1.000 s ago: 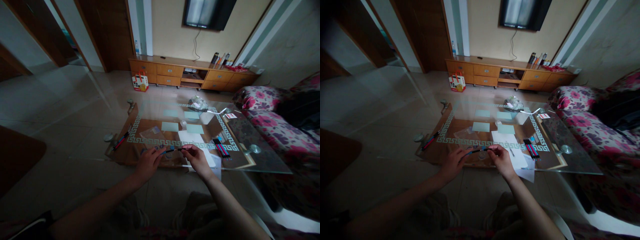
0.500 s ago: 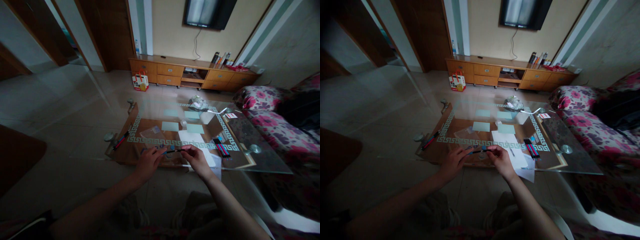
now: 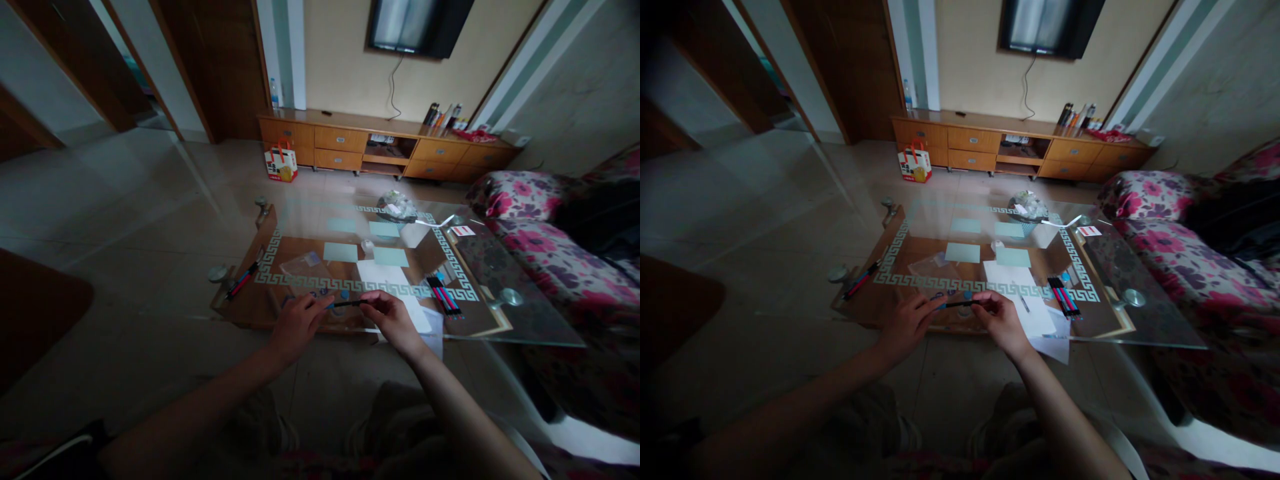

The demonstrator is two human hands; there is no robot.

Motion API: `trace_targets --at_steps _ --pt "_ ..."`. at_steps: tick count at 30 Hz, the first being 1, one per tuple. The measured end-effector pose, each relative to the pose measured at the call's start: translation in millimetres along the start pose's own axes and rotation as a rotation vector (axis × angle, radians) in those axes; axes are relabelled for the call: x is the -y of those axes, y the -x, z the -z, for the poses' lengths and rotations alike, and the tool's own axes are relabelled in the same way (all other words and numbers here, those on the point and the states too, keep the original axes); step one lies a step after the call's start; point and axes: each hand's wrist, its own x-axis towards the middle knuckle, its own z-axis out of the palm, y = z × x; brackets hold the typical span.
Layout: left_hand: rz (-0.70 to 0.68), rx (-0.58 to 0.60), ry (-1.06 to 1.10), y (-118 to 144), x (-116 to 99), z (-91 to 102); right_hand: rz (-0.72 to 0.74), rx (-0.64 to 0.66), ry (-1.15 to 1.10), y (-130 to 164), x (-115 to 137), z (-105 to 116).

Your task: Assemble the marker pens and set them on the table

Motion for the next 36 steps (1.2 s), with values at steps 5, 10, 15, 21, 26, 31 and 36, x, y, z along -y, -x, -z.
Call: trace_targets --at_steps 5,10,15,21,26,31,36 --pt "-0.019 -0.006 0.007 1 1 -0.3 0.001 0.006 0.046 1 0 -2" --pt "-0.028 -0.005 -0.006 1 0 -0.9 0.006 0.013 0.067 1 0 -1" --pt "-0.019 -0.017 0.009 1 -1 -1.6 0.0 0.027 0.074 1 -2 -3" --pt "-0.033 0.018 -0.008 2 -1 -1.4 -0.002 0.083 0.09 1 -9 -6" --pt "-0.067 0.016 -0.019 3 -1 -1.3 0.013 0.106 0.116 1 -15 -7" --pt "-0.11 0.032 -0.021 4 0 -2.7 -0.01 0.133 0.123 3 -10 -11" --pt "-0.108 0.003 -0.003 6 -2 -4.2 -0.029 0.133 0.129 5 -5 -13"
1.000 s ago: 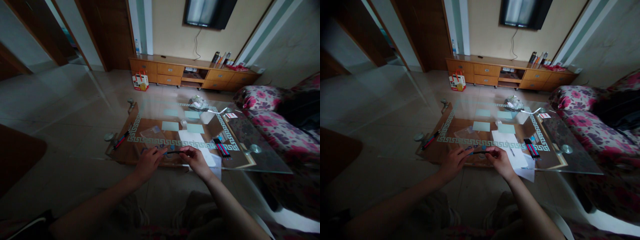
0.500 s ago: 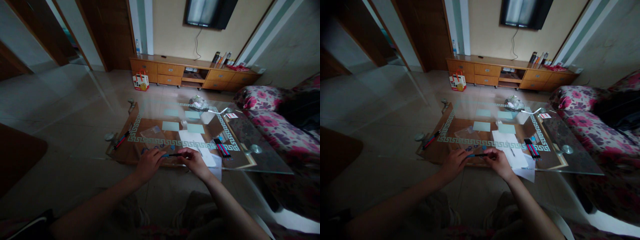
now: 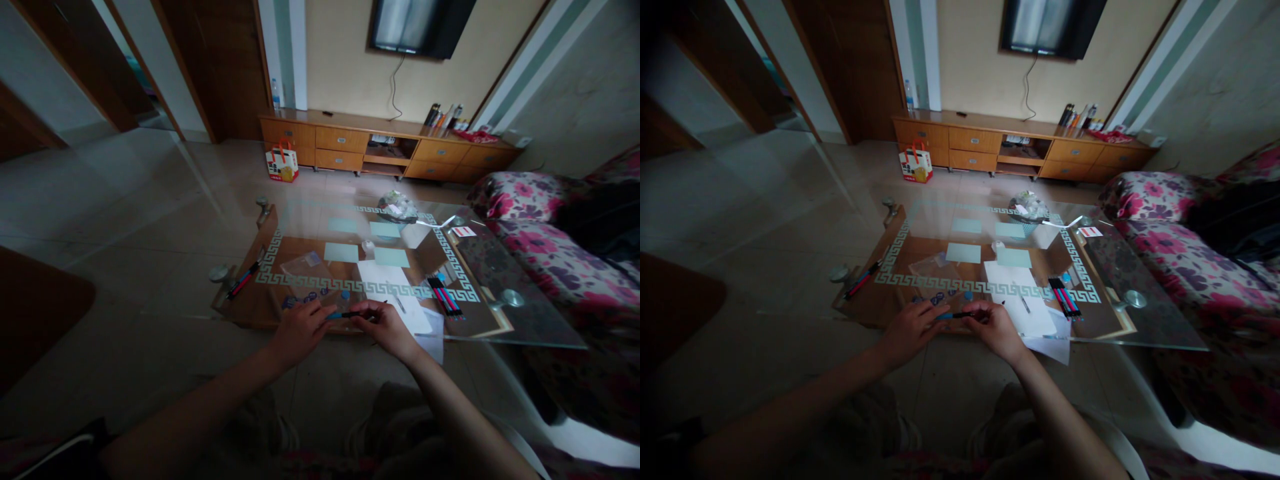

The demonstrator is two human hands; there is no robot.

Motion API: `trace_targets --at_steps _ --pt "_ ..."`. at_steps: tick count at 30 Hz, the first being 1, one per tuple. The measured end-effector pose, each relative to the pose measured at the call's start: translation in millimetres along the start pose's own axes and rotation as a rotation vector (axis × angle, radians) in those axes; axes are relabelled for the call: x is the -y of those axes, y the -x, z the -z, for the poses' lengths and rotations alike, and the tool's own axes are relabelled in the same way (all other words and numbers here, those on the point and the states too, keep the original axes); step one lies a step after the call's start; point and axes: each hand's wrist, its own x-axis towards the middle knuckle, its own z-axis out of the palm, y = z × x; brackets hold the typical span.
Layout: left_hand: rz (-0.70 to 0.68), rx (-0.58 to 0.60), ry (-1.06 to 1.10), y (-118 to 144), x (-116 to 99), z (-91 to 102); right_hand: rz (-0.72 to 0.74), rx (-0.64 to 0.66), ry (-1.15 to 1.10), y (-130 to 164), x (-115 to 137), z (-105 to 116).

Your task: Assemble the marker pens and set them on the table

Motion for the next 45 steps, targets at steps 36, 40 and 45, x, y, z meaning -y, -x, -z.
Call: trace_targets --at_steps 36,40,45 --pt "-0.151 -0.08 -0.002 -2 0 6.4 0.06 0.146 0.123 7 15 1" --pt "-0.184 -0.127 0.002 -2 2 4.1 0.056 0.167 0.167 6 14 2" --pt "-0.19 -0.124 0.008 -1 4 3.4 0.065 0.175 0.196 6 13 1"
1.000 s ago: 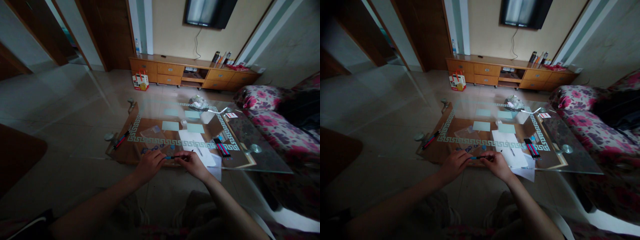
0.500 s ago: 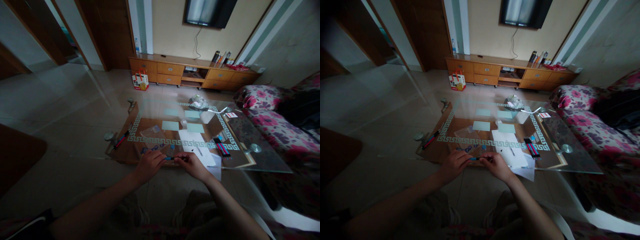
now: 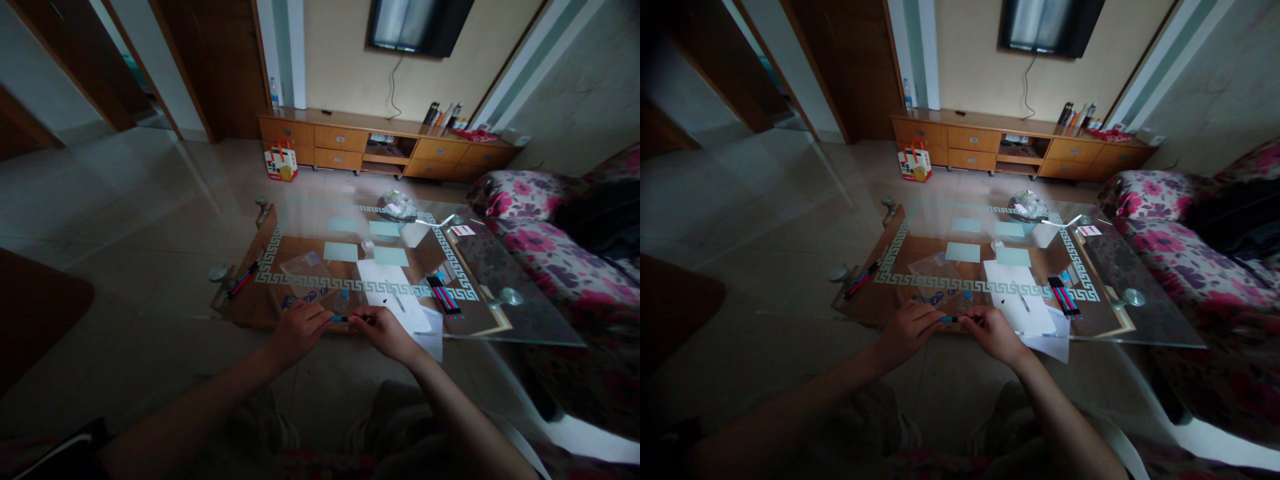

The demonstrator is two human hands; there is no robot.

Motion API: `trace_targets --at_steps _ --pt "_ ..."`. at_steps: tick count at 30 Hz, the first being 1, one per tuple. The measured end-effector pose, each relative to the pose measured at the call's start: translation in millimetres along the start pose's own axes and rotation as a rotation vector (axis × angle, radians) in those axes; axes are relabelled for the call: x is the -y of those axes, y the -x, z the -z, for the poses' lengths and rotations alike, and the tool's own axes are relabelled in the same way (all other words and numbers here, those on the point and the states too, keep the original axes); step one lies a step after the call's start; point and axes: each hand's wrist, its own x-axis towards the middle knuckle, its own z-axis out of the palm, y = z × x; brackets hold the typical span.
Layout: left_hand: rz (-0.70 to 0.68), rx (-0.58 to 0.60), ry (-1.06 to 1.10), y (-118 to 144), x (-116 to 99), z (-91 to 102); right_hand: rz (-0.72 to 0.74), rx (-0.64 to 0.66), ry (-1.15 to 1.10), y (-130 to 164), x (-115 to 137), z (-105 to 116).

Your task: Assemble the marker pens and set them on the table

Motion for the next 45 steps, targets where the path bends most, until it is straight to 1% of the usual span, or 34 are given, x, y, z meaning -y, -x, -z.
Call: trace_targets --at_steps 7,16,20,24,29,33,36,38,40,43,45 --pt "-0.013 -0.022 -0.016 1 1 -2.0 -0.002 0.007 -0.005 1 3 -1" --pt "-0.03 0.022 -0.009 1 1 0.0 -0.002 0.006 0.001 1 0 -1" --pt "-0.011 0.038 -0.007 1 1 -0.5 0.01 -0.005 -0.01 0 -1 -3" --pt "0.032 0.107 -0.009 1 -2 -1.4 -0.002 -0.03 0.013 0 -1 -5" --pt "0.027 0.211 0.02 1 -7 -4.1 0.001 0.006 0.069 0 -3 -9" --pt "0.026 0.258 0.053 0 -8 -4.7 -0.006 0.048 0.102 2 -1 -14" --pt "0.059 0.274 0.053 0 -8 -3.6 0.003 0.051 0.114 1 0 -10" --pt "0.089 0.268 0.037 1 -8 -3.4 -0.008 -0.009 0.14 0 -2 -1" --pt "0.12 0.254 0.021 1 -8 -4.0 -0.033 -0.137 0.237 0 -6 9" --pt "0.138 0.241 0.005 2 -7 -5.8 -0.102 -0.36 0.579 1 -16 22" --pt "0.134 0.231 -0.001 3 -6 -6.9 -0.219 -0.425 0.783 3 -23 25"
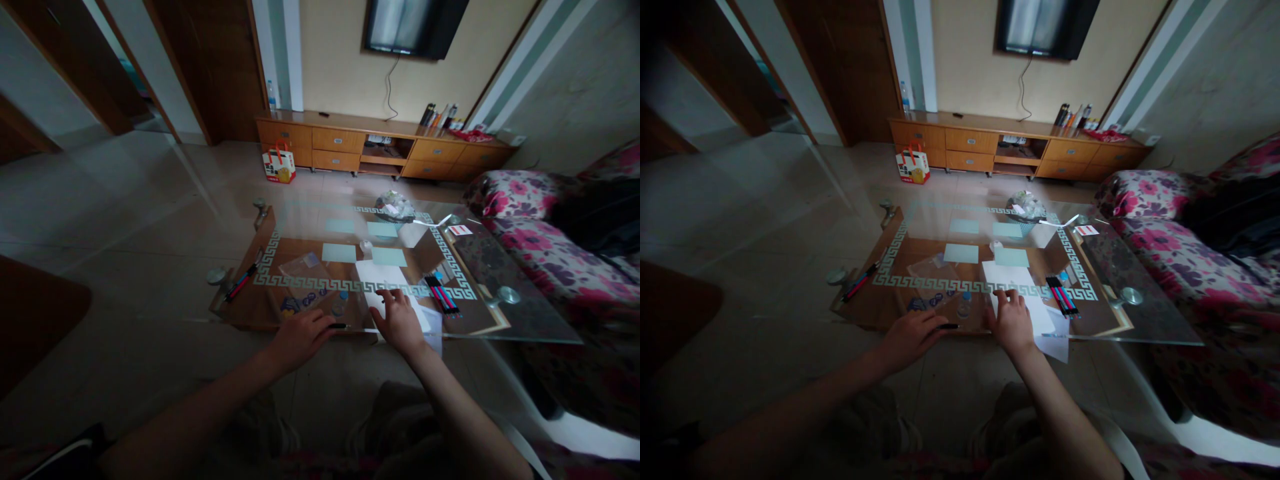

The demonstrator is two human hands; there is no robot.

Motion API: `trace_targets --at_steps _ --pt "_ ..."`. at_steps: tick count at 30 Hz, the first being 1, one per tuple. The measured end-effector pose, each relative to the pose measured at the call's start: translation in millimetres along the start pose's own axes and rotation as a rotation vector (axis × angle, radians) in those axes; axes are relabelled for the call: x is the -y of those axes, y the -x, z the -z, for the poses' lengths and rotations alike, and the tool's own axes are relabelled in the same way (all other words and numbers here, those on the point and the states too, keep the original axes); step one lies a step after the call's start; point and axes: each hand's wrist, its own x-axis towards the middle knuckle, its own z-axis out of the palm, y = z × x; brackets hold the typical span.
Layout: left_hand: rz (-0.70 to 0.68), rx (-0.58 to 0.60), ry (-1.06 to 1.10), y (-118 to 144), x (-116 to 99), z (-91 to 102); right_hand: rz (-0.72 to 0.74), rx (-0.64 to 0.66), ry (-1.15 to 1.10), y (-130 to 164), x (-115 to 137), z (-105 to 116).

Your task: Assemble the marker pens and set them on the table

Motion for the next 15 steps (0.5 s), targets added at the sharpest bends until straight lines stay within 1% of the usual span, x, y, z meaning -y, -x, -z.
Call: trace_targets --at_steps 1,3,6,9,12,15 --pt "-0.003 -0.005 -0.001 0.1 0.3 -0.5 -0.041 0.006 0.076 0.9 -1.9 -1.9" --pt "-0.009 -0.006 0.002 0.3 0.8 -1.1 -0.093 0.046 0.157 3.1 -2.7 -5.1" --pt "0.002 0.007 0.011 0.3 0.7 -0.8 -0.104 0.113 0.187 5.4 0.3 -6.5" --pt "0.01 0.009 0.011 0.0 0.3 -0.2 -0.103 0.153 0.201 5.8 2.6 -5.9" --pt "0.004 0.002 0.011 0.0 0.4 -0.3 -0.097 0.158 0.214 5.7 1.7 -7.1" --pt "0.025 -0.003 0.01 0.3 1.0 -0.9 -0.082 0.127 0.223 6.2 -0.4 -9.6"
